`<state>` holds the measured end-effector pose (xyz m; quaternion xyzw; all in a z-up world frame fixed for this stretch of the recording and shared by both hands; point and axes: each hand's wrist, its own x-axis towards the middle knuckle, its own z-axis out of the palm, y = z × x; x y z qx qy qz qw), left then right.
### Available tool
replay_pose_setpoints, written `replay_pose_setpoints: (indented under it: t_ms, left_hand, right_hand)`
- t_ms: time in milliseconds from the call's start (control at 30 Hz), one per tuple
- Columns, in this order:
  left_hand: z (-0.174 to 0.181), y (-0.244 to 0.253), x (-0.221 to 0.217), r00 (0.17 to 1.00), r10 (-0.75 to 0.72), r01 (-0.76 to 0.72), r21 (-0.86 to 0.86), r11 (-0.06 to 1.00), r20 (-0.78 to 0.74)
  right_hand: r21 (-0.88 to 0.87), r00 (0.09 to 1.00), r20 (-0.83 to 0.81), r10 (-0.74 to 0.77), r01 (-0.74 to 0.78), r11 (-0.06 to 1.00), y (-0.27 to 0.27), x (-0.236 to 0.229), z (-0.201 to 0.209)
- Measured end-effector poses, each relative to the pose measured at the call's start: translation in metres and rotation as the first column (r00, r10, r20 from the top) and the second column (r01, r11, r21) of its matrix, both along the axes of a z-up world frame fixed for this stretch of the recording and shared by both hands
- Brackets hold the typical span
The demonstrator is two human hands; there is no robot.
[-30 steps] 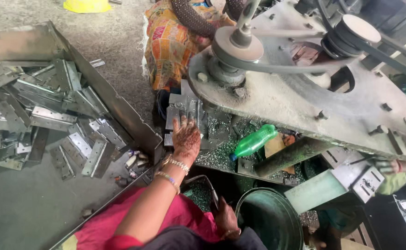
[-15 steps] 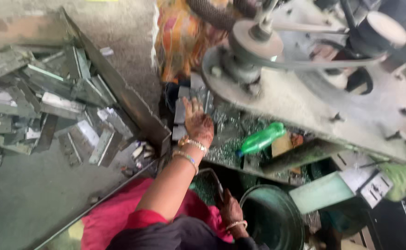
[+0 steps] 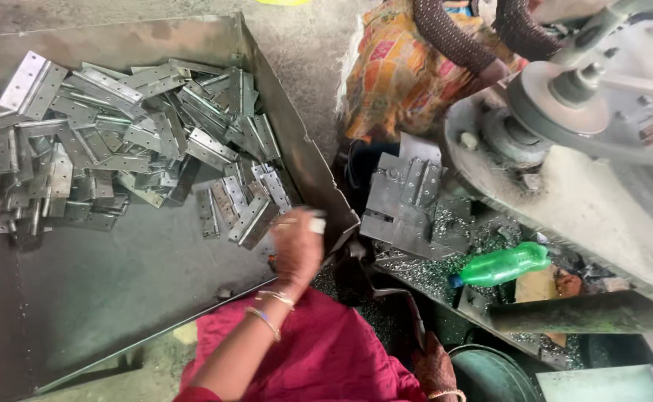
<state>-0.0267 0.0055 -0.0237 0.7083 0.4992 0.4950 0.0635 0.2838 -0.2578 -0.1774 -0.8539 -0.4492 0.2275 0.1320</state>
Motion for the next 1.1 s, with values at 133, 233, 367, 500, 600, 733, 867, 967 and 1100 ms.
replay_pose_setpoints:
  t_ms: [133,233,367,500,600,733,867,967,1100]
  left_hand:
    - [-0.085,0.062,-0.089,0.798,0.394,-0.522,-0.195,0.831,-0.456]
    - [-0.12,0.101,-0.101,0.764,0.384,-0.543,-0.196,0.816,-0.518]
    - [-0.117,0.099,-0.119,0.877,0.132,-0.361,-0.452,0.816,-0.462]
    - [-0.055,0.075,-0.126,0.951,0.017,-0.171,-0.48,0.861,-0.309]
    - [0.01,0.053,-0.088,0.565,-0.176,0.781,-0.453,0.43,0.806]
    - [0.066,0.004,0.045,0.904,-0.362,0.426,-0.448,0.786,0.226]
    - [0.073,-0.035,0.138,0.897,-0.347,0.286,-0.24,0.928,-0.273]
    - [0.068,-0.049,0.147,0.756,-0.421,0.257,-0.364,0.895,-0.501]
    - [0.067,-0.04,0.135,0.631,-0.402,0.269,-0.3,0.915,-0.663]
  right_hand:
    - [0.022,0.999,0.047,0.028,-0.029,0.999,0.008,0.002,0.004]
    - [-0.042,0.999,0.038,0.0,0.001,0.999,0.018,0.002,0.013]
    - [0.12,0.989,-0.049,-0.137,0.142,0.983,0.011,-0.015,0.009]
    - [0.096,0.993,-0.055,-0.106,0.111,0.989,-0.003,-0.019,0.008]
    - [0.023,0.995,-0.002,-0.104,0.104,0.994,0.004,-0.017,0.012]
    - [0.068,0.998,0.009,-0.065,0.065,0.996,0.008,-0.023,0.025]
    - [0.029,1.0,-0.005,-0.024,0.024,0.999,-0.008,-0.038,0.044]
    - [0.033,1.0,0.012,-0.008,0.007,0.999,-0.004,-0.045,0.072]
    - [-0.128,0.993,0.101,0.064,-0.051,0.99,0.03,-0.026,0.112]
